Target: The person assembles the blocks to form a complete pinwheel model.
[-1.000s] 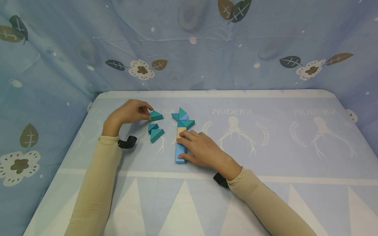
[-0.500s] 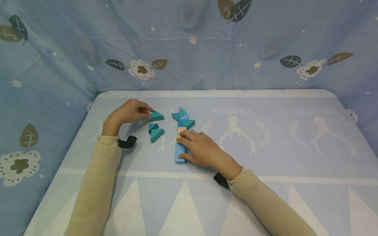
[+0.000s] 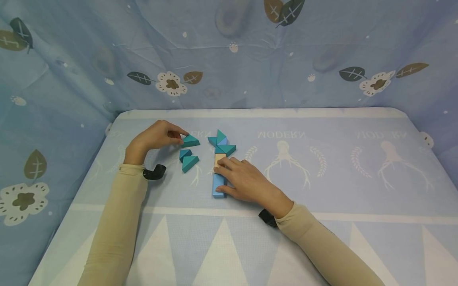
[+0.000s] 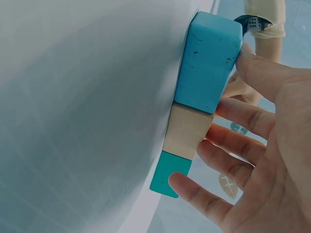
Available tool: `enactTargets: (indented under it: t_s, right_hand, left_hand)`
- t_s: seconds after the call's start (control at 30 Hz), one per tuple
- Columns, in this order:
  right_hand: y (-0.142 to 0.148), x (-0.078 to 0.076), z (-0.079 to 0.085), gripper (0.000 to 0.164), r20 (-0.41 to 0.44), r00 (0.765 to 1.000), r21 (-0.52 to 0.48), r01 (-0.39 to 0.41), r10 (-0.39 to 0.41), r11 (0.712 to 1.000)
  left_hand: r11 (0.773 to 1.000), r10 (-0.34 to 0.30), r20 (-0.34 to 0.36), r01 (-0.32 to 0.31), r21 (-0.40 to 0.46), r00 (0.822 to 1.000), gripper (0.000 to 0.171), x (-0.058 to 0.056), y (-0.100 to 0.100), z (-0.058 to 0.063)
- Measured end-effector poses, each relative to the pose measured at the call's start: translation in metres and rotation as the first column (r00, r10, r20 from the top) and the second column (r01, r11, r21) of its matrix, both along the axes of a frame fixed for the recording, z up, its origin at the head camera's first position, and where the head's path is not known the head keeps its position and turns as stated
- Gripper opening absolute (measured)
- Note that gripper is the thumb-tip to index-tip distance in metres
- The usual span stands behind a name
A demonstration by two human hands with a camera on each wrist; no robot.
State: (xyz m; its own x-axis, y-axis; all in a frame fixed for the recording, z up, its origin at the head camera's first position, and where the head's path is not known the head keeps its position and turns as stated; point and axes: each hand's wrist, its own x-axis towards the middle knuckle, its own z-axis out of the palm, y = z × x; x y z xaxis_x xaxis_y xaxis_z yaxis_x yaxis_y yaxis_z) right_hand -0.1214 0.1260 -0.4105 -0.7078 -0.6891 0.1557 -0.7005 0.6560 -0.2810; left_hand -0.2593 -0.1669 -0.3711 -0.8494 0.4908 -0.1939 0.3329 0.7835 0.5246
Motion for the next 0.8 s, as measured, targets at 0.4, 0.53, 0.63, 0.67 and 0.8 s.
enactTargets:
  t_s: [0.4,0.53,0.63,0.67,0.8]
  right_hand:
    - [0.0003,-0.0006,-0.0007,0.054,-0.004,1.0,0.001,0.0,0.0,1.0]
    - [0.0002,-0.0007,-0.0007,0.054,-0.002,1.0,0.002,0.001,-0.001,1.0]
    - [0.0001,-0.0007,-0.0005,0.054,0.0,1.0,0.003,0.002,-0.002,1.0]
    - [0.0,-0.0008,-0.0004,0.054,0.0,1.0,0.004,0.002,-0.002,1.0]
    - [0.0,-0.0009,-0.0005,0.053,-0.001,1.0,0.002,0.002,-0.002,1.0]
  left_hand:
    - [1.0,-0.024,0.009,0.024,-0.02,1.0,0.031,0.0022,0.0065,0.0013]
    - [0.999,-0.035,0.014,0.035,-0.017,0.999,0.032,0.0014,0.0069,0.0002]
    - [0.999,-0.036,0.017,0.036,-0.017,0.999,0.032,0.0006,0.0072,-0.0005]
    - [0.999,-0.036,0.017,0.036,-0.018,0.999,0.032,0.0004,0.0074,-0.0006]
    - [0.999,-0.037,0.019,0.037,-0.018,0.999,0.033,0.0004,0.0095,-0.001]
